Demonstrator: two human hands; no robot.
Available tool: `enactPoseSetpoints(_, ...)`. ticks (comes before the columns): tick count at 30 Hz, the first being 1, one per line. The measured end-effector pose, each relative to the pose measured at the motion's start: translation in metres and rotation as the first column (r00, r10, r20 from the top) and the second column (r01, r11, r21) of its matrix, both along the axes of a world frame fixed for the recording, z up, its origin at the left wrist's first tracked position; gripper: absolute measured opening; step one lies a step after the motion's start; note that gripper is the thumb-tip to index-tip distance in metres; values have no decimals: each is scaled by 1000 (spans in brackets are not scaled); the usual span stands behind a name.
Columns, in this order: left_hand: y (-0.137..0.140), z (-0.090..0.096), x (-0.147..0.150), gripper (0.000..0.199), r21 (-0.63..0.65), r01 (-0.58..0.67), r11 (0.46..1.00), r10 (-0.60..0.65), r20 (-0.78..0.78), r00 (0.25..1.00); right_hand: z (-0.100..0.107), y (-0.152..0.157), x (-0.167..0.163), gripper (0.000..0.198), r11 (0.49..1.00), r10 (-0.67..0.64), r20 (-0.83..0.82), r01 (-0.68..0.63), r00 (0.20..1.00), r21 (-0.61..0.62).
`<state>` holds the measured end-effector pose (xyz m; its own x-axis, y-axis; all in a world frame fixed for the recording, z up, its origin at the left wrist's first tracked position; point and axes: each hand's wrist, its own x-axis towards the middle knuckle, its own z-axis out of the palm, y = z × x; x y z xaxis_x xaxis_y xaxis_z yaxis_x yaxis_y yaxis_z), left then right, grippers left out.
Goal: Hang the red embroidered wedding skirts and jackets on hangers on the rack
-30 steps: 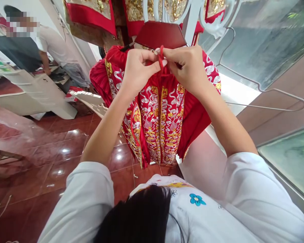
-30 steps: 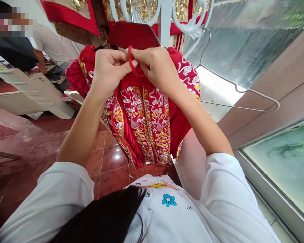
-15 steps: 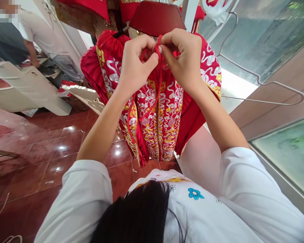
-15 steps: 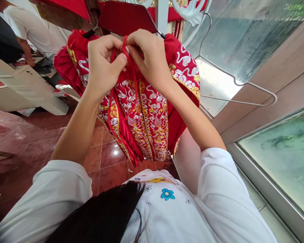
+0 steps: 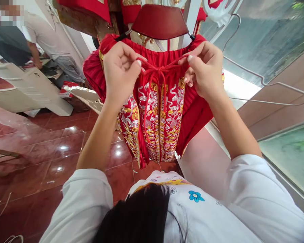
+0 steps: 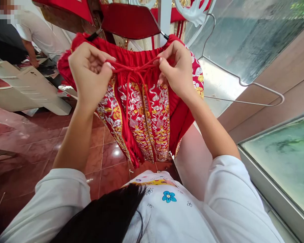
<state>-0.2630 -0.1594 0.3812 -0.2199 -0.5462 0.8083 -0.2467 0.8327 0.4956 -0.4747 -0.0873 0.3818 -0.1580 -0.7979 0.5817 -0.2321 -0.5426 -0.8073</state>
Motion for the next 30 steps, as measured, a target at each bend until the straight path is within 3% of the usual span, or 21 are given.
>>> enactPoseSetpoints(2, 0, -1, -8, 18, 93, 199, 975, -186, -137, 973, 2, -2, 11, 15, 998, 62, 117, -62, 991, -4)
enactPoseSetpoints(4, 1, 2, -12, 18, 102, 274, 956, -253, -182, 950, 6, -2, 15, 14, 996, 87, 133, -90, 987, 14)
enactPoseSetpoints(7, 0, 11, -7, 21, 117, 332, 936, -312, -162, 936, 13, 1, 5, 14, 997, 11, -14, -12, 1000, -73)
enactPoseSetpoints(11, -4, 23, 13, 34, 326, 488, 810, -519, 11, 855, 19, 7, -26, 21, 985, -133, -244, 100, 961, -144)
enactPoseSetpoints(12, -4, 26, 18, 36, 346, 456, 820, -510, 80, 857, 19, 8, -31, 22, 986, -138, -296, 105, 945, -126)
enactPoseSetpoints(14, -4, 28, 23, 39, 311, 318, 896, -391, 209, 897, 18, 9, -37, 20, 991, -126, -410, 101, 903, -82)
enactPoseSetpoints(17, 0, 29, 24, 44, 201, 148, 968, -207, 319, 925, 20, 12, -33, 18, 983, -170, -607, 176, 777, -50)
enactPoseSetpoints(19, 3, 27, 24, 44, 175, 141, 974, -187, 284, 940, 23, 16, -28, 22, 961, -238, -705, 266, 668, -73)
enactPoseSetpoints(21, 4, 25, 26, 40, 209, 222, 952, -257, 158, 953, 26, 21, -25, 30, 967, -180, -726, 253, 664, -9)
enactPoseSetpoints(24, 2, 20, 28, 26, 292, 396, 871, -381, -107, 918, 24, 23, -25, 34, 993, 56, -519, 8, 853, 120)
enactPoseSetpoints(27, 2, 16, 18, 19, 333, 523, 785, -445, -286, 849, 17, 16, -21, 27, 992, 121, -156, -115, 980, 45)
enactPoseSetpoints(28, 4, 15, 12, 22, 330, 520, 788, -431, -307, 848, 15, 12, -18, 24, 988, 153, -36, -153, 988, 14)
enactPoseSetpoints(30, 8, 16, -1, 29, 313, 437, 843, -347, -304, 887, 14, 8, -9, 21, 956, 291, 147, -292, 946, -11)
